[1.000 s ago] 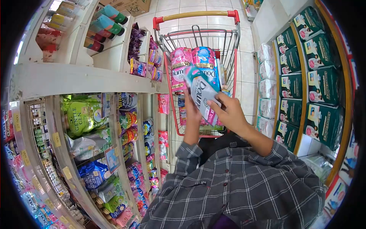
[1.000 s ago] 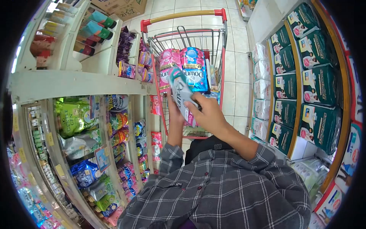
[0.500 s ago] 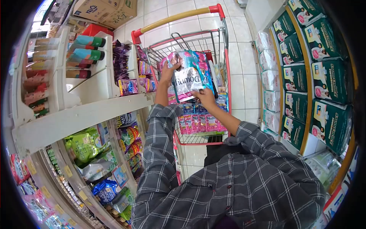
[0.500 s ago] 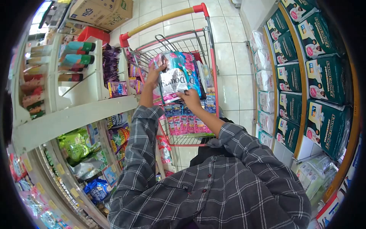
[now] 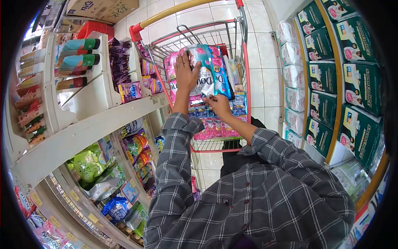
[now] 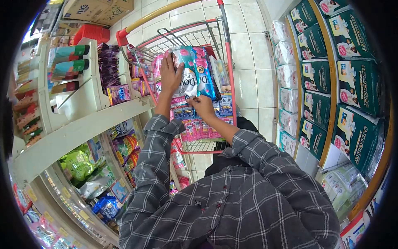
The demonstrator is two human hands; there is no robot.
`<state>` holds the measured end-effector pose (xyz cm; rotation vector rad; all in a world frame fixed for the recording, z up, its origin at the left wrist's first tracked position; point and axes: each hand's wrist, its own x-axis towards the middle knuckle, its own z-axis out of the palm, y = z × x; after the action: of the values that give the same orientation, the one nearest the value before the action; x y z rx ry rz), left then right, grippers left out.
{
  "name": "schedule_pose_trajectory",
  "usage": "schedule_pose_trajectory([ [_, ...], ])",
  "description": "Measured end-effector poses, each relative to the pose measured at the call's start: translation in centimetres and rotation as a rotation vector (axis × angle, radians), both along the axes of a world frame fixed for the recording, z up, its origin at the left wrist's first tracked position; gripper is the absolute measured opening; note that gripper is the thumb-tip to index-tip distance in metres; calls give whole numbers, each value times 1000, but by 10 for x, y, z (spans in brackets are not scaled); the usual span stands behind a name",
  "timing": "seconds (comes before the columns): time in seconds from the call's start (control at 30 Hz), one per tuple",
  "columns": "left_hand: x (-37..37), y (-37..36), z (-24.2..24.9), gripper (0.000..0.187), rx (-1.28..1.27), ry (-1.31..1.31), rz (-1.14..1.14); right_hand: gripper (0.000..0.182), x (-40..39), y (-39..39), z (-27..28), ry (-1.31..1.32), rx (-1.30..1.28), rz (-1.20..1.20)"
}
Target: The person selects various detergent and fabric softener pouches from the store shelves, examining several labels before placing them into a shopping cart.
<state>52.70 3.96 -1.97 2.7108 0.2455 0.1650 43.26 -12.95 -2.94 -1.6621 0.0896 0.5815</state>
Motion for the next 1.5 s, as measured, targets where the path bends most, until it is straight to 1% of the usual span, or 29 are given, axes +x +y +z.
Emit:
schedule_pose_trajectory([
  [0.1, 0, -3, 0, 78, -8, 12, 11, 53, 9, -8, 7, 122, -61, 179],
  [0.13, 0, -1, -2, 78, -3, 16, 16, 55, 12, -13, 11, 52, -141, 242],
  [0.17, 0, 1, -3, 74, -11, 10, -2, 58, 14, -20, 17, -17, -216, 304],
  [0.2, 1, 3, 7, 72, -4, 45, -4, 61, 21, -27, 24, -92, -293, 361],
  [0.23, 2, 4, 24, 69, 3, 79, -6, 63, 27, -37, 43, -166, -372, 359],
  [0.27, 1, 6, 36, 67, 9, 116, -11, 61, 33, -41, 52, -249, -368, 302],
  [0.3, -5, 11, 35, 59, 51, 39, 64, 59, 37, -44, 58, -329, -364, 243],
  [0.33, -13, 20, 26, 58, 72, 42, 83, 57, 42, -47, 66, -407, -360, 184],
  [0.37, -22, 29, 17, 57, 93, 45, 103, 37, 51, -41, 74, -417, -309, 211],
  [0.4, -31, 36, 6, 55, 114, 46, 123, 30, 60, -26, 72, -575, -244, 187],
  [0.43, -39, 40, -2, 52, 39, 34, 44, 27, 69, -8, 68, -732, -176, 160],
  [0.47, -42, 42, -5, 51, 16, 20, 46, 31, 78, 13, 61, -851, -287, 213],
  [0.5, -43, 42, -7, 50, -7, 8, 45, 38, 88, 33, 53, -966, -400, 265],
  [0.57, -43, 41, -7, 48, -65, 3, 37, 46, 106, 58, 38, -1057, -609, 315],
  [0.67, -43, 43, -6, 48, -126, 30, 44, 48, 111, 64, 10, -1006, -630, 274],
  [0.8, -46, 40, -4, 48, -157, 29, 47, 49, 112, 59, 3, -1010, -626, 268],
  [0.83, -46, 40, -6, 47, -166, 8, 40, 49, 113, 57, 2, -1015, -583, 248],
  [0.93, -46, 42, -9, 47, -167, 7, 44, 49, 110, 61, 3, -1034, -638, 233],
  [1.07, -45, 53, -11, 46, -226, 21, 49, 51, 114, 65, 1, -1036, -613, 242],
  [1.1, -45, 52, -6, 46, -276, 3, 69, 54, 115, 59, 7, -986, -479, 237],
  [1.2, -56, 3, 26, 49, -64, -52, 118, 54, 128, 15, 18, -875, -196, 114],
  [1.27, -70, -13, 7, 58, 23, 67, 25, 58, 126, -28, 42, -917, -201, -164],
  [1.3, -79, -20, -2, 62, 44, 16, 50, 56, 126, -37, 43, -967, -402, -303],
  [1.33, -83, -25, -6, 66, 74, -42, 82, 57, 136, -55, 24, -1083, -436, -339],
  [1.37, -83, -24, -6, 67, 66, -46, 96, 60, 146, -69, 40, -1090, -342, -316],
  [1.4, -86, -21, -5, 68, 54, -46, 110, 63, 153, -77, 49, -1127, -412, -300],
  [1.47, -94, -19, 5, 65, -61, -45, 157, 65, 152, -82, 59, -1013, -492, -250],
  [1.5, -103, -17, 11, 64, -61, -93, 153, 67, 148, -85, 55, -957, -462, -183],
])
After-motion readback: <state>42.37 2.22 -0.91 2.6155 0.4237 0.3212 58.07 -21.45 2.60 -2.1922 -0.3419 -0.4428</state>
